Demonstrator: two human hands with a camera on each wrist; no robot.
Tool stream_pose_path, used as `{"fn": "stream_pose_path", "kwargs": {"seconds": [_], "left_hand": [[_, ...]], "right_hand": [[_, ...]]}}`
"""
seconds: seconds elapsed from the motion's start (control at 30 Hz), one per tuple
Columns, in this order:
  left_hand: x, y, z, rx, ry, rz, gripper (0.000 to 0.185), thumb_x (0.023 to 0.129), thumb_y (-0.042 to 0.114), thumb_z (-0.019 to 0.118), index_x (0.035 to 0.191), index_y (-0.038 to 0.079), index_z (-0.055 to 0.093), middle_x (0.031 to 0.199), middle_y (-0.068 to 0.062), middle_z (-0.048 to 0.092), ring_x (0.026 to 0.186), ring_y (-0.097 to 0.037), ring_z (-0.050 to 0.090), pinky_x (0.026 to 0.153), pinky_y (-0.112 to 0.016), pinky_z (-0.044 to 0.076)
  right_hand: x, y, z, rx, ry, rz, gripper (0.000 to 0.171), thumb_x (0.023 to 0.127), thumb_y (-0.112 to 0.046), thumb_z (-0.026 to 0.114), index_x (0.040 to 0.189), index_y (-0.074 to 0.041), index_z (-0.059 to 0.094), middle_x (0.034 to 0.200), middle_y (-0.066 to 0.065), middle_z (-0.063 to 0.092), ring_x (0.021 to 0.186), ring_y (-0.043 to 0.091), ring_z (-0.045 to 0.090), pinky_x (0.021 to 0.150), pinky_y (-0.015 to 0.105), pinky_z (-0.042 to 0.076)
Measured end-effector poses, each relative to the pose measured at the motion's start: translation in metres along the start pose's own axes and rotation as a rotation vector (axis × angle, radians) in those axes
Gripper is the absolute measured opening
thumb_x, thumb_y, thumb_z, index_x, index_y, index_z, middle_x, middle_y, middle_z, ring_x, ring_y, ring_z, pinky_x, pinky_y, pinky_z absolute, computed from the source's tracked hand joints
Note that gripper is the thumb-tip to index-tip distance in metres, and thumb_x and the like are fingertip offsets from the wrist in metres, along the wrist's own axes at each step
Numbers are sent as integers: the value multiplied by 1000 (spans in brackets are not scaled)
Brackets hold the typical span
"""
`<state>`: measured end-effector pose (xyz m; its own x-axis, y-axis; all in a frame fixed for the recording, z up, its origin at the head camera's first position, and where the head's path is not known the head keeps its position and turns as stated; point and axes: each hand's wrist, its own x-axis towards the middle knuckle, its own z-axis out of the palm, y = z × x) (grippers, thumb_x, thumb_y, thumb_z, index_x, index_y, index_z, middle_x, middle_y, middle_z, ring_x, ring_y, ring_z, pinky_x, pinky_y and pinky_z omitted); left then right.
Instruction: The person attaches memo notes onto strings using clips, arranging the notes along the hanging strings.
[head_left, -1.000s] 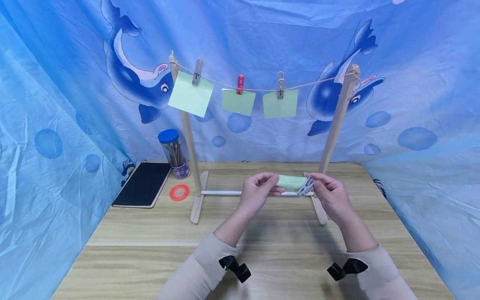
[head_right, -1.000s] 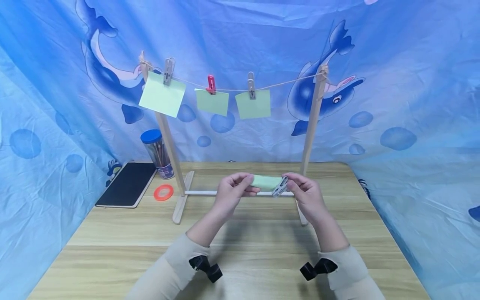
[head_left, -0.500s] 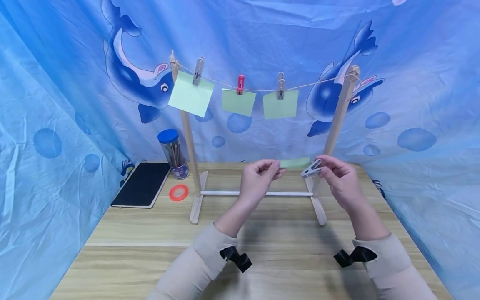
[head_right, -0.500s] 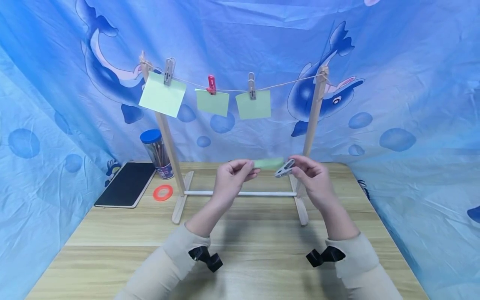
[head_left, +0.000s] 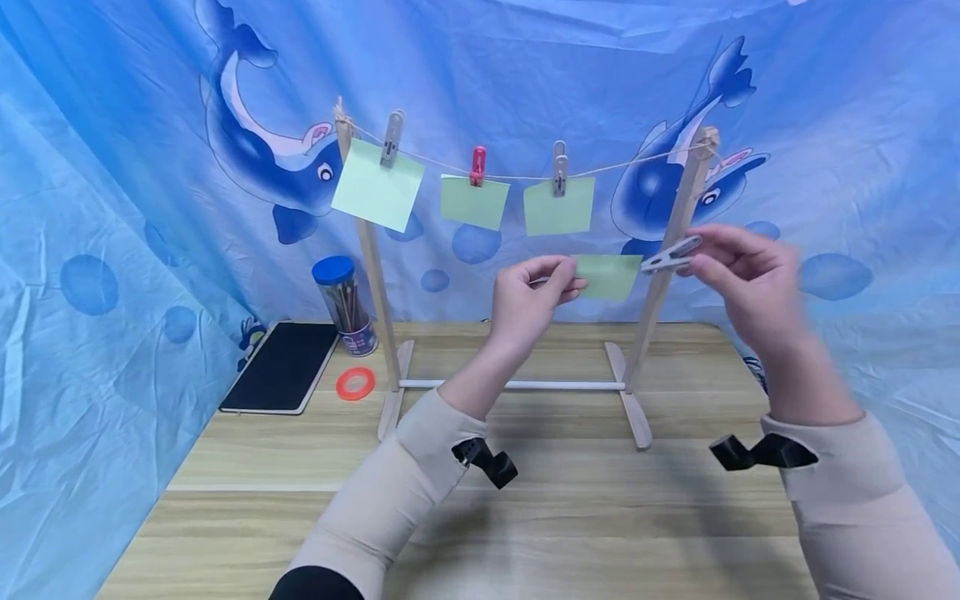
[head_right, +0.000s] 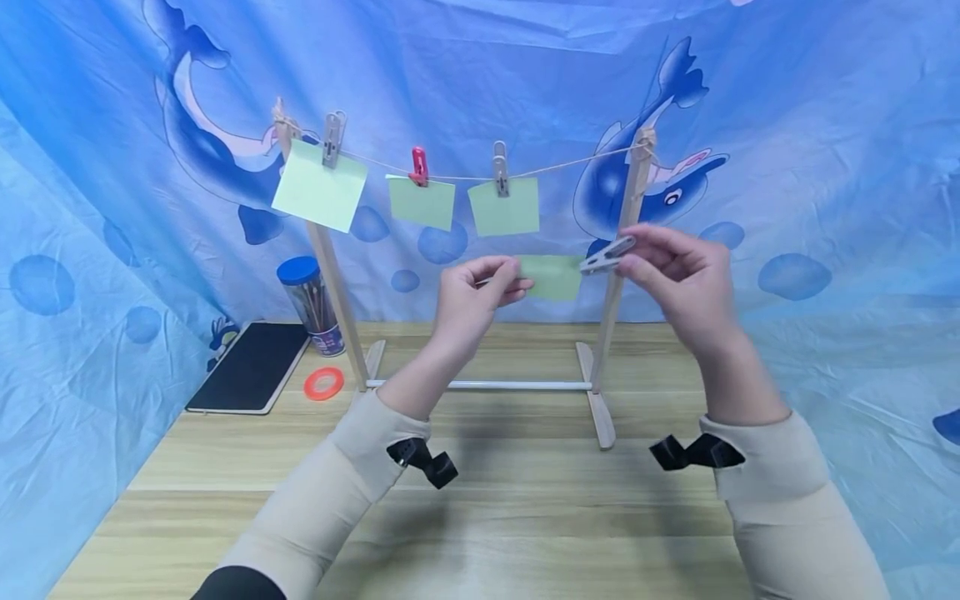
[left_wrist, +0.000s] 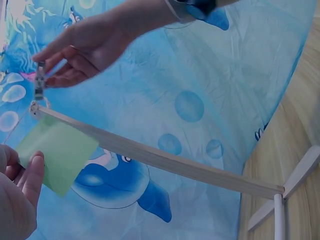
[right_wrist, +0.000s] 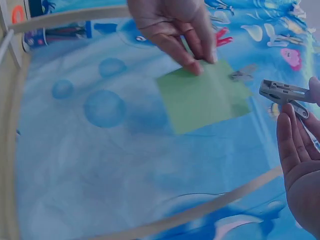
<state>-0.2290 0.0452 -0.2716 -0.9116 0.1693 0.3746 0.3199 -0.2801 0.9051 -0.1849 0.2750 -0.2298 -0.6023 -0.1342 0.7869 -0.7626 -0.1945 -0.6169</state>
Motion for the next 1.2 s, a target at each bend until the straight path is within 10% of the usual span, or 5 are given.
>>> {"fn": "stream_pose_path", "kwargs": {"seconds": [0.33,0.6,0.9,1.2], "left_hand": [[16,3,12,172,40,-12,25,89,32,64,103,11,70,96,0,65,52,-17,62,56,-30,56],[29,6,23,338,113,169,23,89,35,63,97,15,73,88,5,66,46,-14,56,44,-30,49],[42,13,38,421,192,281,23,90,33,62,94,14,74,80,7,68,70,-4,58,55,-20,47],[48,13,42,442,221,292,23,92,32,60,96,13,74,80,6,68,62,-6,57,53,-19,47]], "right_hand": [[57,-35,-1,-252,-33,-53,25,79,16,62,102,24,57,83,15,69,71,18,66,69,21,54],[93,-47,1,-882,-75,-148,22,82,0,70,104,4,70,89,-17,66,78,6,60,71,11,47],[125,-52,7,-1143,-127,-104,20,84,-17,70,102,-8,74,85,-30,53,79,0,47,68,11,38],[141,-50,8,-1242,-220,13,24,87,-26,66,102,-8,74,94,7,67,80,1,47,65,9,40]]}}
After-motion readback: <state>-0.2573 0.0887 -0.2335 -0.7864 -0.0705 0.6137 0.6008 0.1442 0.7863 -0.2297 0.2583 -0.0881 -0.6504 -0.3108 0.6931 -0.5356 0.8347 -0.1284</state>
